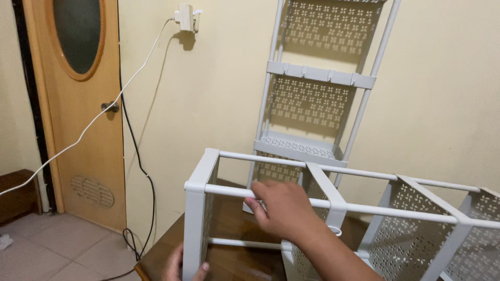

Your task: The person disassembles a white plastic storage shelf by hand, removing shelves and vertical supports one by one. The components are placed on the table as they are detached.

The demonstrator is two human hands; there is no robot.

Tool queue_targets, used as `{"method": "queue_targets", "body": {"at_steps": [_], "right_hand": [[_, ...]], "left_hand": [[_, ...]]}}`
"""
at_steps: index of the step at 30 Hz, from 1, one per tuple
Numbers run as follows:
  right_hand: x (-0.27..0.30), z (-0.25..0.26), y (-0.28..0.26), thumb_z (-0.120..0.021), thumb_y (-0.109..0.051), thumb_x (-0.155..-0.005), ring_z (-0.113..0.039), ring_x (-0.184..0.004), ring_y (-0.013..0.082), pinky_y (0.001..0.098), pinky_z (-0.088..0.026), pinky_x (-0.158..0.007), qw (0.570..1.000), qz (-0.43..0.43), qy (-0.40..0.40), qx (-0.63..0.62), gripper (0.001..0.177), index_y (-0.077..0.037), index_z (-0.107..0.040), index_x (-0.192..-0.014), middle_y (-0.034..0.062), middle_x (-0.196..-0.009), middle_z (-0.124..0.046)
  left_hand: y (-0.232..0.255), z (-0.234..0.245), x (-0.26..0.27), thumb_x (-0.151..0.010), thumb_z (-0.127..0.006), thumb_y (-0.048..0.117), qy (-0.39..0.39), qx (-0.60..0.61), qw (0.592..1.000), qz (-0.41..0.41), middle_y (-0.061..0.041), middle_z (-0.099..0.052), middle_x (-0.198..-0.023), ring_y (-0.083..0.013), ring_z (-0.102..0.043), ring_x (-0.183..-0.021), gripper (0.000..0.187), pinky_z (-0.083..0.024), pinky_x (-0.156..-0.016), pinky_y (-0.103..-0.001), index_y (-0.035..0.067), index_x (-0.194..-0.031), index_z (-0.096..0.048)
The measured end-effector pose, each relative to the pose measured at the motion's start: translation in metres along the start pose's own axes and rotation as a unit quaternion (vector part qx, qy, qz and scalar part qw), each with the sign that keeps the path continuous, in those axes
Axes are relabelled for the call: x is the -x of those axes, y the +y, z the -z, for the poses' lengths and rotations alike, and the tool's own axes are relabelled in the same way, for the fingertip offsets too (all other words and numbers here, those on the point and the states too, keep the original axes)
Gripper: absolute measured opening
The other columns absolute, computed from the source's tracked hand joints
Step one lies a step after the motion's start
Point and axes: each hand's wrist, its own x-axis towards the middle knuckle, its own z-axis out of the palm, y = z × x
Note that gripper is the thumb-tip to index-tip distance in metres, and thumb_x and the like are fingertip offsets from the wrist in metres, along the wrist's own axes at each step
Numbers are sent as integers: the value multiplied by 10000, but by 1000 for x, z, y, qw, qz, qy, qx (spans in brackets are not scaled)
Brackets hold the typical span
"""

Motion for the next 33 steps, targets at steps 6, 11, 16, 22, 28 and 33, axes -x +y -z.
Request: {"method": "queue_targets", "body": {"at_steps": [6, 11, 16, 22, 28, 33], "right_hand": [[-23, -10, -26, -590, -276, -946, -654, -838, 407, 529, -508, -744, 997, 51, -13, -56, 217, -68, -643, -979, 159, -914, -671], [-41, -28, -45, -578, -263, -963, -663, -837, 382, 513, -522, -725, 998, 52, -14, -34, 222, -46, -621, -955, 149, -898, -669], [-43, -41, -45, -585, -294, -976, -668, -802, 358, 496, -525, -697, 997, 67, 30, -5, 251, -48, -621, -941, 137, -858, -669], [-47, -55, -37, -583, -324, -1002, -664, -764, 350, 492, -521, -682, 997, 62, 43, 8, 281, -56, -623, -929, 131, -838, -664], [-50, -58, -37, -593, -308, -972, -662, -767, 347, 490, -520, -696, 991, 84, 107, -3, 252, -64, -622, -914, 127, -819, -667], [-53, -56, -39, -537, -322, -1017, -676, -776, 377, 520, -520, -690, 1000, 29, 4, -1, 277, -60, -601, -951, 151, -837, -685]], "left_hand": [[176, 39, -77, -899, -652, 175, 47, -52, 976, -207, -237, -640, -1314, -341, -626, -1244, 507, -518, -994, -443, -29, -1348, -535], [251, 29, -137, -886, -616, 205, -41, -150, 973, -173, -263, -645, -1281, -374, -629, -1195, 498, -502, -991, -421, -7, -1335, -578], [253, 14, -200, -812, -569, 218, -218, -267, 934, 92, -312, -647, -1261, -393, -687, -1115, 654, -557, -942, -437, -53, -1401, -486], [230, -13, -235, -754, -562, 146, -259, -300, 905, 155, -362, -707, -1116, -425, -746, -1035, 591, -587, -889, -471, -171, -1251, -592], [214, -11, -236, -771, -560, 210, -231, -292, 921, 114, -351, -720, -1052, -414, -735, -991, 495, -561, -885, -439, -143, -1078, -722], [203, -13, -238, -797, -537, 210, -219, -266, 931, 119, -354, -724, -1062, -428, -745, -978, 474, -567, -869, -445, -136, -1076, -700]]}}
